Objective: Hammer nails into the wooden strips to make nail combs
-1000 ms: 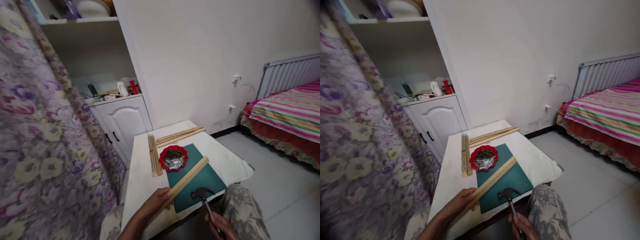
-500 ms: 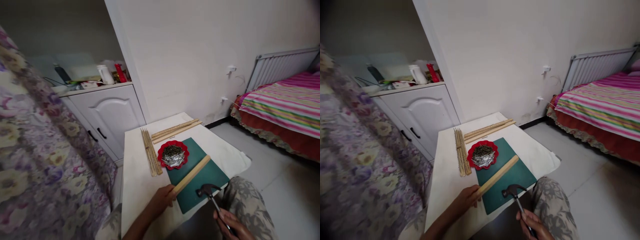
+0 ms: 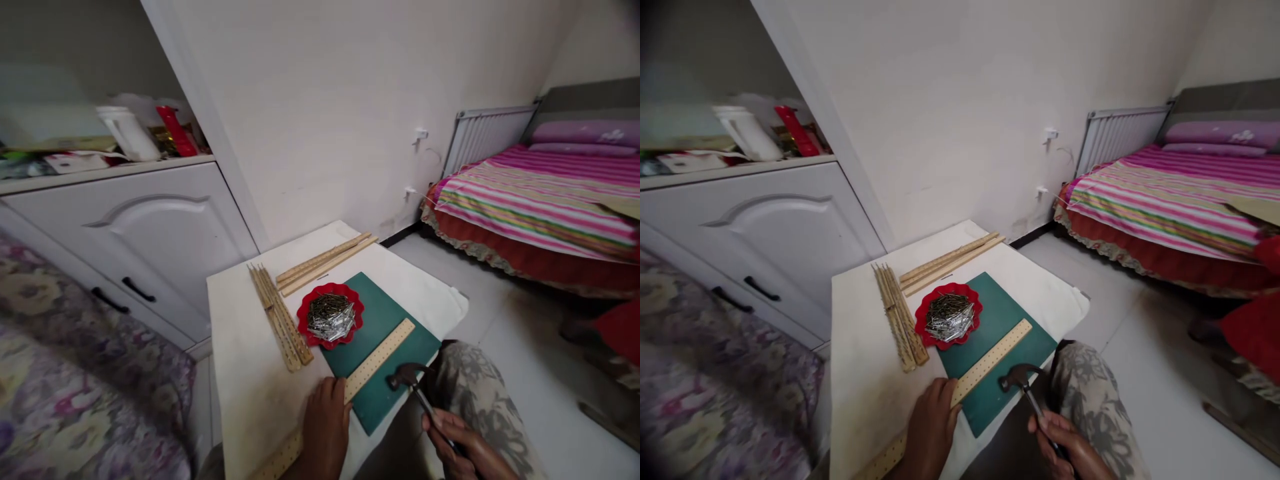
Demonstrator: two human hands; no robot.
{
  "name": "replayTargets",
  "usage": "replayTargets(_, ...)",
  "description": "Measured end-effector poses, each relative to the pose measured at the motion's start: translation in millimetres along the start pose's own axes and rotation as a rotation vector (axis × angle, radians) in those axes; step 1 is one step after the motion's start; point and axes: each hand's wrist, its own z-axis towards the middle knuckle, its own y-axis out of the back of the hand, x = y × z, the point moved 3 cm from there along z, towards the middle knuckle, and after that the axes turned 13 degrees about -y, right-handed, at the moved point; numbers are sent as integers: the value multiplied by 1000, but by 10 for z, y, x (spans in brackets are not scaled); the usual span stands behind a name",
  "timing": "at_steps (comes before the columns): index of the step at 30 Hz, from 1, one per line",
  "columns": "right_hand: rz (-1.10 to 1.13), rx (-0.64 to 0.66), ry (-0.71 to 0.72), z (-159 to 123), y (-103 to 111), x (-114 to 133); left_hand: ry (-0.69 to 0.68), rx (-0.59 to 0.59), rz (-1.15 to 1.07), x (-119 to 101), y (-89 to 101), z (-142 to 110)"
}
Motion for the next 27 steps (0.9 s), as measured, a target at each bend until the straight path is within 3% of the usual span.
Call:
replayTargets(7, 2, 10, 30, 52, 40, -40, -41, 0, 0, -34, 73, 64)
replayTargets(12, 11, 89, 15, 25, -36, 41, -39, -45, 22, -103, 89, 100)
replayTargets(22, 32, 144, -24, -22, -77, 121, -28, -162, 101, -281, -33, 218)
replayTargets(27, -33, 175, 17, -68, -83, 222, 29, -121, 127, -322, -56, 268)
